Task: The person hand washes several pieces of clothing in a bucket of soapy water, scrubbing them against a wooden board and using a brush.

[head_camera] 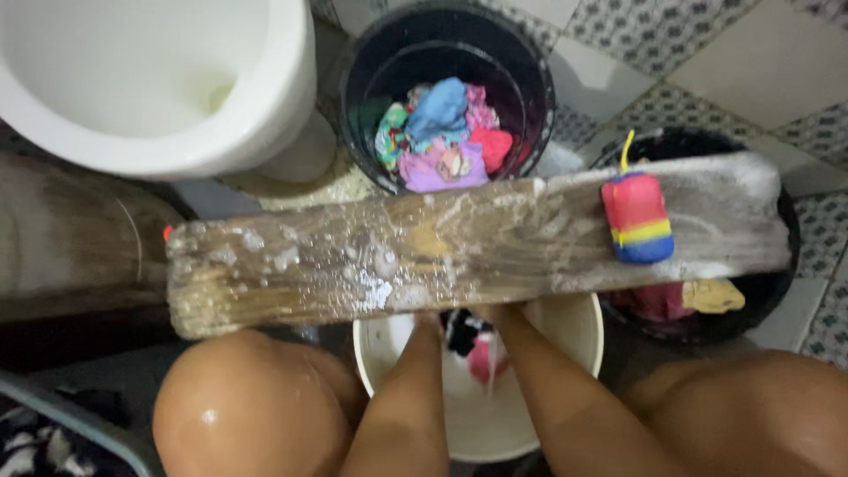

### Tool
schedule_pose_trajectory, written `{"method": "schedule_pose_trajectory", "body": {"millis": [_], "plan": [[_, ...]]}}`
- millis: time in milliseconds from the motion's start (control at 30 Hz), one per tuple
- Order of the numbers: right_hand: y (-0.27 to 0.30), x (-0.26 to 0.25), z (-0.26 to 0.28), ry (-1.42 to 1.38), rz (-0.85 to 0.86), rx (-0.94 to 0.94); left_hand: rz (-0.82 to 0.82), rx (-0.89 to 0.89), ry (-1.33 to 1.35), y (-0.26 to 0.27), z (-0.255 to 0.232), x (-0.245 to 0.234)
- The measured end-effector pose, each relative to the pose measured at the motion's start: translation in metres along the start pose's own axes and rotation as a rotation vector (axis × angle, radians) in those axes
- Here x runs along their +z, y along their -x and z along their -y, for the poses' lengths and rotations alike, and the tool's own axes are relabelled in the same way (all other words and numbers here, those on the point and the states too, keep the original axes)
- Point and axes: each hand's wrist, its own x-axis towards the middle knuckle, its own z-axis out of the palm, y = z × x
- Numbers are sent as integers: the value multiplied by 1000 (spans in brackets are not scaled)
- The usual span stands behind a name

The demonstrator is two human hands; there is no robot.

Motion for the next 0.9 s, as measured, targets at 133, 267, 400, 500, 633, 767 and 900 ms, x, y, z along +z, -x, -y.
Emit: {"method": "schedule_pose_trajectory", "body": {"millis": [133,267,400,500,633,767,900], "plan": [[29,2,-7,-55,-55,-84,-30,0,82,14,2,-2],[57,-15,9,-170,-196,-214,-35,79,134,7,-10,-17],[130,-57,10,-216,-128,-88,60,136,188,36,-13,-7],[193,-99,31,-195,-248,-118,178,189,211,55,-27,-4],[215,-78,46,-268,-191,-322,288,235,230,66,-35,-21],[189,-37,31,-170,285,-411,302,216,157,65,-39,-37],[113,-45,-5,-112,138,-257,408,142,-139,70,-28,-29]]}}
